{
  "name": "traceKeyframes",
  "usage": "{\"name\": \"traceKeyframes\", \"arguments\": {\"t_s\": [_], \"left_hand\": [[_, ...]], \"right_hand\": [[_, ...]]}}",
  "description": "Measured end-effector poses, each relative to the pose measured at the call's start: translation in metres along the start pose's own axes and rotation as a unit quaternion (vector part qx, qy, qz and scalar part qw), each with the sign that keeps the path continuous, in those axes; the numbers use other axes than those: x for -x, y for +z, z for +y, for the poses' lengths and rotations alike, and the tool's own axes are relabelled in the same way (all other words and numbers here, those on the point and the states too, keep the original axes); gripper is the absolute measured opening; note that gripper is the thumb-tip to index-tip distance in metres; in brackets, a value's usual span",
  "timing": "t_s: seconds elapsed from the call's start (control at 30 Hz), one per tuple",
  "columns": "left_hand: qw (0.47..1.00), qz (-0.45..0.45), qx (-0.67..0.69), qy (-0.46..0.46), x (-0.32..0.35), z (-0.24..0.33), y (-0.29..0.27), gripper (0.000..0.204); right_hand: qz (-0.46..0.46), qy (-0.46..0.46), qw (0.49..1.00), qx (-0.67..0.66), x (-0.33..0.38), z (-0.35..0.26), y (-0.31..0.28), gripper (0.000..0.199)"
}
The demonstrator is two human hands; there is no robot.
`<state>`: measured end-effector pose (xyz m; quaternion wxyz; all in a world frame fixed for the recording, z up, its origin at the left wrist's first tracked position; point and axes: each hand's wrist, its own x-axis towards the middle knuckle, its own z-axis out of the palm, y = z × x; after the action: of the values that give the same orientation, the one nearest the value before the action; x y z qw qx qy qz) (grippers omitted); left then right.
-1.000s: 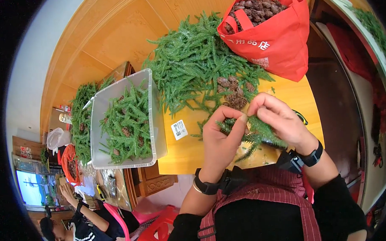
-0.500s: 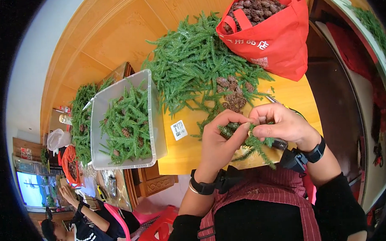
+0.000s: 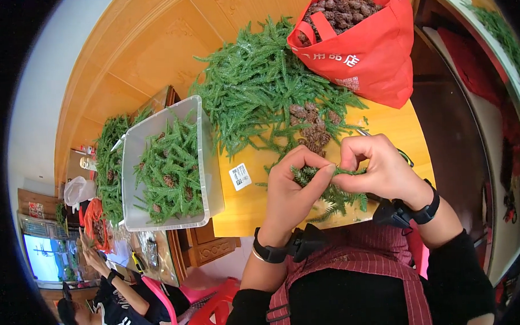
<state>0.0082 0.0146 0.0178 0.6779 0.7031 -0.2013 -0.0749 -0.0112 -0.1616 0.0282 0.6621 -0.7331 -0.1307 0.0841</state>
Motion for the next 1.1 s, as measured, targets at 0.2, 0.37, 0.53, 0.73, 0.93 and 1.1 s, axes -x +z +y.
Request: {"name": "traceKeyframes", "arguments": {"t_s": [0.2, 0.37, 0.53, 0.73, 0.93, 1.1], "left_hand": [[0.998, 0.024, -0.047, 0.027, 0.0, -0.004, -0.001, 0.007], [0.987, 0.048, -0.127, 0.087, 0.001, -0.004, -0.003, 0.005], [0.994, 0.073, -0.06, 0.049, 0.001, -0.01, 0.002, 0.004], [0.987, 0.14, -0.049, 0.06, 0.001, -0.001, 0.005, 0.002], [0.966, 0.112, -0.113, 0.203, 0.007, -0.004, 0.001, 0.007], [0.963, 0.098, -0.115, 0.224, 0.007, -0.006, 0.003, 0.009]], "right_hand": [[0.109, -0.163, 0.942, 0.272, -0.002, 0.0, 0.007, 0.021], [0.16, -0.282, 0.84, 0.435, -0.007, -0.002, 0.009, 0.021], [0.206, -0.344, 0.782, 0.478, -0.017, 0.001, 0.012, 0.02], [0.205, -0.26, 0.86, 0.389, -0.019, 0.005, 0.01, 0.022], [0.026, -0.072, 0.995, 0.067, 0.006, 0.011, -0.001, 0.023], [0.06, 0.037, 0.981, -0.182, 0.012, 0.015, 0.01, 0.013]]}}
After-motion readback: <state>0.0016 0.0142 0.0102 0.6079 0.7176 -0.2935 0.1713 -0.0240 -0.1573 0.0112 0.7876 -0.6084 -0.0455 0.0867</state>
